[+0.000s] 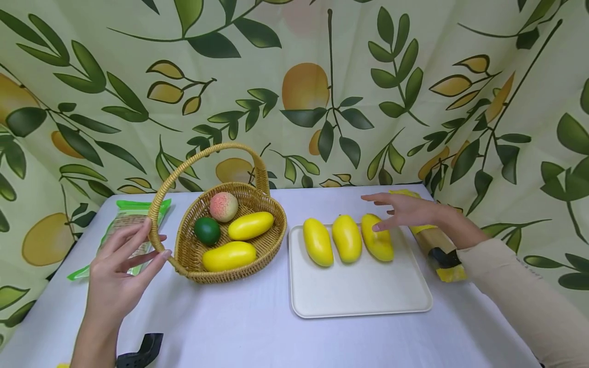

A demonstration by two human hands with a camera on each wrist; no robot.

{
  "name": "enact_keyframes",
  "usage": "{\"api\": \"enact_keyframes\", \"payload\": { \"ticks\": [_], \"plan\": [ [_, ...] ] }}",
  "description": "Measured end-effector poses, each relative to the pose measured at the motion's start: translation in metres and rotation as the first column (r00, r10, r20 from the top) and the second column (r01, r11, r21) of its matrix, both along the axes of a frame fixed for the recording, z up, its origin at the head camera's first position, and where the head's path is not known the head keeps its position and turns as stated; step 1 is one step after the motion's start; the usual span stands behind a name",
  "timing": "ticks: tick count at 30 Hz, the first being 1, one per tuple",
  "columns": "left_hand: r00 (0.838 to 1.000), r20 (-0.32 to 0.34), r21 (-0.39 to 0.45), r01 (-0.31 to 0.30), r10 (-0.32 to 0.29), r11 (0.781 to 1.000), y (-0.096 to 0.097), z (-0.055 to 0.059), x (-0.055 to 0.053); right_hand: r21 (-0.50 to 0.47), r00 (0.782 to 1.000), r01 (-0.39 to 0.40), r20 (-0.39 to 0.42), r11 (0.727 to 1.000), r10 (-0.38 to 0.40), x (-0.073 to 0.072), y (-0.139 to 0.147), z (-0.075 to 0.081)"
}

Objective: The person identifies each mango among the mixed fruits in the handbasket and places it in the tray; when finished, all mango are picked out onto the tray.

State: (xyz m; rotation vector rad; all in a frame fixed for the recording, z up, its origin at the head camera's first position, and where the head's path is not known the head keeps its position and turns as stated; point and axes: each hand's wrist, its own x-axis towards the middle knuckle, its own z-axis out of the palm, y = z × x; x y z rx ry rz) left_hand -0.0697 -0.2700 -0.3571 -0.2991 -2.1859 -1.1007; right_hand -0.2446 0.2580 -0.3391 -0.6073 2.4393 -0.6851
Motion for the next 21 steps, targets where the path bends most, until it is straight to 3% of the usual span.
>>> {"api": "enact_keyframes", "payload": {
  "ticks": [9,21],
  "plan": [
    [1.0,-0.005,-0.007,0.0,0.0,1.0,-0.001,0.0,0.0,-0.105,0.997,-0.044,-0.063,0.993,0.038,-0.006,-0.017,0.032],
    [1.0,-0.004,-0.005,0.005,-0.005,1.0,-0.001,0.0,0.0,-0.159,0.985,-0.16,-0.095,0.974,0.146,-0.009,-0.055,0.045]
  ]
}}
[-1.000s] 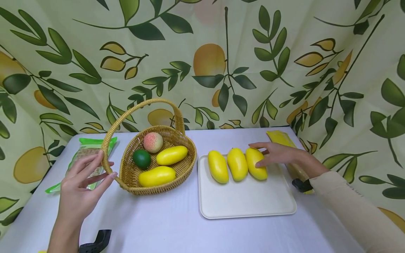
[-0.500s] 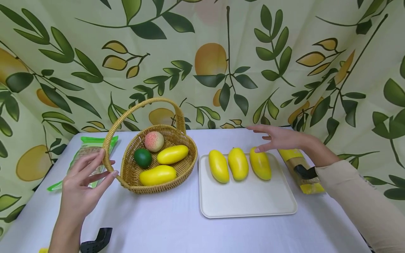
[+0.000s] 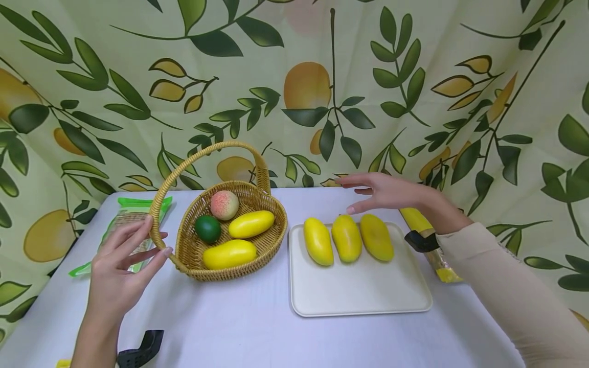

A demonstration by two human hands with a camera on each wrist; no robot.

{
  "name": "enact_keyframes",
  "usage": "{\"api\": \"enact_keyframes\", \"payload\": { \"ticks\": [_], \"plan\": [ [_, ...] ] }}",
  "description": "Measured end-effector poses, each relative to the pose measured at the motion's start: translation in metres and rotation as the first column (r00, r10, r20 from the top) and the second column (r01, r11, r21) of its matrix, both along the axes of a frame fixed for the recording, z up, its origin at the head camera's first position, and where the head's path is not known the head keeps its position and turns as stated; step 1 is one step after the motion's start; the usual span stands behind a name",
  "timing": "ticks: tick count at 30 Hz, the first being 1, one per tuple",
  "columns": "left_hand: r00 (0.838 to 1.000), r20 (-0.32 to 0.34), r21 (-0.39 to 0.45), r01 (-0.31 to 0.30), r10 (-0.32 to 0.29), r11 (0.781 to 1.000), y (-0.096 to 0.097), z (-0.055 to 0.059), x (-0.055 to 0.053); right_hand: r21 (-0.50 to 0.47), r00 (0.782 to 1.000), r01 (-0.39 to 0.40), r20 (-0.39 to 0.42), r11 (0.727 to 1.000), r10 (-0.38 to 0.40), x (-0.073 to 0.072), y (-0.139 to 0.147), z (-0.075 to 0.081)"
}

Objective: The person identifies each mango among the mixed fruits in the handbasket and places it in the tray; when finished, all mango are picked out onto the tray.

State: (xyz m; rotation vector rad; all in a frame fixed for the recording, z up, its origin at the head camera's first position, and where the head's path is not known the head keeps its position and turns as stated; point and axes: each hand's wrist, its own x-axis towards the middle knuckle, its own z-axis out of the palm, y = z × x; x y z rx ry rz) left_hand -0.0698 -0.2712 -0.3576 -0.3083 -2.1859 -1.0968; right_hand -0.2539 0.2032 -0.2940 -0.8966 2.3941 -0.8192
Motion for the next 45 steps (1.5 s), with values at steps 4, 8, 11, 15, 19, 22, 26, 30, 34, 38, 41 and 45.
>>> {"api": "enact_keyframes", "payload": {
  "ticks": [4,8,11,15,19,22,26,30,34,38,41,45],
  "plan": [
    [1.0,0.003,0.0,-0.001,0.001,1.0,0.001,0.0,0.0,0.008,0.999,-0.032,0.007,0.999,0.032,-0.002,-0.016,0.003],
    [1.0,0.004,0.003,-0.008,0.008,1.0,0.001,0.0,0.001,0.03,0.998,-0.056,0.01,0.998,0.056,-0.003,-0.034,0.008],
    [1.0,0.009,0.015,-0.009,0.009,1.0,0.001,-0.001,0.001,0.04,0.996,-0.084,0.011,0.996,0.083,-0.004,-0.048,0.01],
    [1.0,0.004,0.013,-0.005,0.005,1.0,0.0,-0.003,0.0,0.045,0.991,-0.13,0.02,0.99,0.13,-0.005,-0.067,0.01],
    [1.0,-0.001,0.023,0.014,-0.014,1.0,0.0,-0.003,-0.001,0.042,0.986,-0.166,0.044,0.985,0.164,-0.006,-0.084,0.009],
    [1.0,-0.004,0.031,0.021,-0.021,0.999,0.001,-0.002,-0.002,0.027,0.98,-0.188,0.066,0.982,0.186,-0.008,-0.095,0.008],
    [1.0,0.013,0.015,0.004,-0.004,1.0,0.0,-0.002,-0.001,0.029,0.973,-0.228,0.056,0.973,0.226,-0.011,-0.11,0.006],
    [0.999,0.05,0.015,-0.01,0.009,1.0,0.0,-0.001,-0.001,0.04,0.964,-0.264,0.033,0.964,0.263,-0.012,-0.126,0.003],
    [0.999,0.052,0.019,-0.007,0.006,1.0,0.0,-0.001,-0.001,0.047,0.96,-0.28,0.027,0.959,0.279,-0.011,-0.142,-0.001],
    [1.0,0.025,0.018,0.007,-0.007,1.0,-0.002,-0.002,-0.001,0.057,0.958,-0.288,0.031,0.956,0.286,-0.014,-0.155,-0.005],
    [1.0,0.007,0.017,0.013,-0.013,1.0,-0.002,-0.003,-0.001,0.075,0.957,-0.289,0.035,0.954,0.287,-0.017,-0.163,-0.009],
    [1.0,0.019,0.01,0.004,-0.004,1.0,-0.001,-0.002,-0.001,0.088,0.954,-0.298,0.06,0.951,0.294,-0.022,-0.174,-0.013]
  ]
}}
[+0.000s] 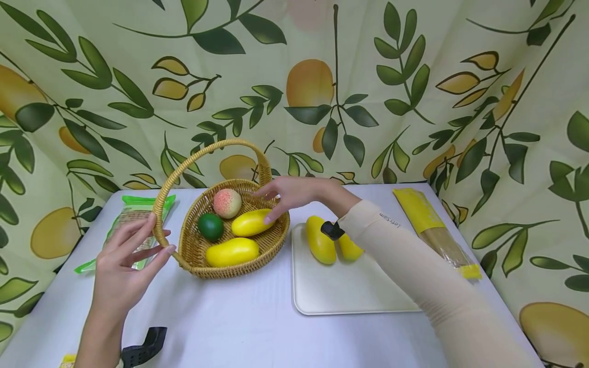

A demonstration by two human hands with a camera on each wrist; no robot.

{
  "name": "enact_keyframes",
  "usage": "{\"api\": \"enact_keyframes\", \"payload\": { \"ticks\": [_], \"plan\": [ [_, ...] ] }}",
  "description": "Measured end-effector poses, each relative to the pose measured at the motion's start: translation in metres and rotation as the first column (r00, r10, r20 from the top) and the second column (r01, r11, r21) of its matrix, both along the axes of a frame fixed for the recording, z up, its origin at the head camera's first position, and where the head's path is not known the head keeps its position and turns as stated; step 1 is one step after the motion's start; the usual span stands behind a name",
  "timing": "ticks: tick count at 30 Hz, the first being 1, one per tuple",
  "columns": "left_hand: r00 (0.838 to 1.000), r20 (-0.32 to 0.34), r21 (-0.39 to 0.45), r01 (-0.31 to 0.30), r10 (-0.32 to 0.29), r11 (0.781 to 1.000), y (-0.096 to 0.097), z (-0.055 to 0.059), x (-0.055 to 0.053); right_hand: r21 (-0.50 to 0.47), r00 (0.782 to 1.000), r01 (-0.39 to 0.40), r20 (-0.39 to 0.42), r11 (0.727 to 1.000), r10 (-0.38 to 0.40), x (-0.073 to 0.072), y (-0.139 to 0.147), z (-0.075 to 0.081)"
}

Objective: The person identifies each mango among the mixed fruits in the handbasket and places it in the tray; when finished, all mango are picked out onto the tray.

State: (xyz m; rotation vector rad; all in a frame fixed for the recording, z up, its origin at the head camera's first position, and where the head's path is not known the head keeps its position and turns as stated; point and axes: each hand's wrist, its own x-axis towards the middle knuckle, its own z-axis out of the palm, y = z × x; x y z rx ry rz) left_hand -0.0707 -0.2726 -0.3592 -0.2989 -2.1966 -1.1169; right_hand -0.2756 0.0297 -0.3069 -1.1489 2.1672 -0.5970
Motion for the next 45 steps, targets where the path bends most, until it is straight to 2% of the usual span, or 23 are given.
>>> {"api": "enact_keyframes", "payload": {
  "ticks": [6,14,22,31,35,45],
  "plan": [
    [1.0,0.024,-0.012,-0.017,0.017,1.0,0.002,0.002,0.0,0.04,1.0,-0.025,0.02,0.999,0.024,-0.005,-0.015,-0.001],
    [1.0,0.002,-0.008,-0.009,0.009,1.0,0.001,0.0,0.0,0.096,0.997,-0.076,0.009,0.993,0.075,-0.014,-0.038,-0.005],
    [0.999,0.029,0.019,-0.013,0.013,1.0,0.001,0.001,0.002,0.154,0.996,-0.079,0.048,0.985,0.073,-0.019,-0.052,-0.012],
    [1.0,0.005,0.011,-0.002,0.002,1.0,0.002,0.001,0.0,0.148,0.99,-0.132,0.065,0.98,0.124,-0.015,-0.058,-0.025],
    [1.0,0.014,0.008,-0.001,0.001,1.0,0.001,0.001,0.0,0.181,0.989,-0.15,0.03,0.972,0.147,-0.013,-0.06,-0.031],
    [1.0,0.013,0.008,0.006,-0.006,1.0,-0.001,0.001,-0.002,0.244,0.992,-0.126,0.007,0.962,0.128,-0.01,-0.061,-0.031]
  ]
}}
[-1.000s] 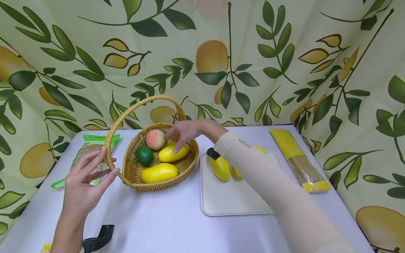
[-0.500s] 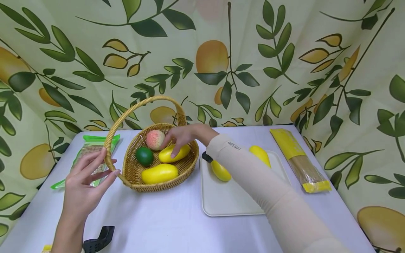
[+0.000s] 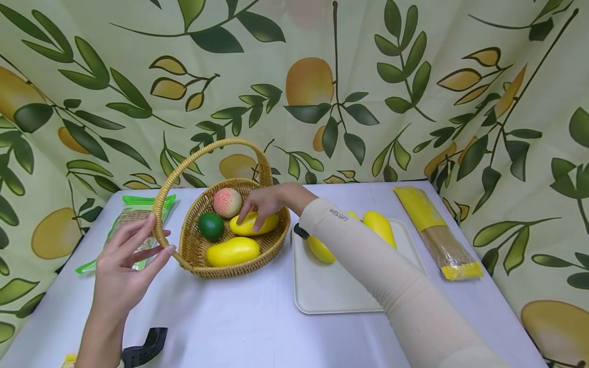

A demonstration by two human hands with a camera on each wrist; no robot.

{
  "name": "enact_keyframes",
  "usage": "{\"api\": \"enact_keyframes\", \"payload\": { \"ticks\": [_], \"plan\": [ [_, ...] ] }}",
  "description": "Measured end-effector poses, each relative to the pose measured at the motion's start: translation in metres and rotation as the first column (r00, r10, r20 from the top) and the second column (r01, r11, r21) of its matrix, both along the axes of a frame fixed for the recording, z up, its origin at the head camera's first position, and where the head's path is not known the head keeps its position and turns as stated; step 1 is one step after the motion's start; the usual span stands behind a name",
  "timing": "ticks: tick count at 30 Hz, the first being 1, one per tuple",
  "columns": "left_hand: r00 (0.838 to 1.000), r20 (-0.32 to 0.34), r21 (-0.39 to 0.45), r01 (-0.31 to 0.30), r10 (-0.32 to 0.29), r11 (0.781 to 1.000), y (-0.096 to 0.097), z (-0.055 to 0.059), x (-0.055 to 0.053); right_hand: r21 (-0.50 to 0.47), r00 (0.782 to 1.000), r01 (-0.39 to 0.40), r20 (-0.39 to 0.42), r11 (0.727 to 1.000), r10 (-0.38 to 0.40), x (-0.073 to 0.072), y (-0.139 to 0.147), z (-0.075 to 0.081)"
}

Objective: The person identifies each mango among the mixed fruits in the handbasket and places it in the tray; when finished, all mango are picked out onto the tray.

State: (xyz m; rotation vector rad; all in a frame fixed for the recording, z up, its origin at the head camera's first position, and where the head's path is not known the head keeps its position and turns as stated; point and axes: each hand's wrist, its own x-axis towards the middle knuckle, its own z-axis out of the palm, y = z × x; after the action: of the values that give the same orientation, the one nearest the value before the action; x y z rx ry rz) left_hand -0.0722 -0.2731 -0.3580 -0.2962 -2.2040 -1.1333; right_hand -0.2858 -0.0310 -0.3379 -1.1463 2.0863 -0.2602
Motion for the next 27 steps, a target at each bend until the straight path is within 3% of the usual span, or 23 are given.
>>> {"api": "enact_keyframes", "payload": {
  "ticks": [17,27],
  "plan": [
    [0.999,-0.04,-0.001,0.013,-0.013,1.0,0.0023,-0.0003,-0.0005,0.034,0.998,0.061,-0.004,0.998,-0.061,0.0082,0.0007,-0.003],
    [0.999,-0.032,-0.021,-0.009,0.008,1.0,0.0012,-0.0014,0.001,0.077,0.999,0.038,-0.001,0.996,-0.038,0.0098,-0.0029,-0.0044]
  ]
}}
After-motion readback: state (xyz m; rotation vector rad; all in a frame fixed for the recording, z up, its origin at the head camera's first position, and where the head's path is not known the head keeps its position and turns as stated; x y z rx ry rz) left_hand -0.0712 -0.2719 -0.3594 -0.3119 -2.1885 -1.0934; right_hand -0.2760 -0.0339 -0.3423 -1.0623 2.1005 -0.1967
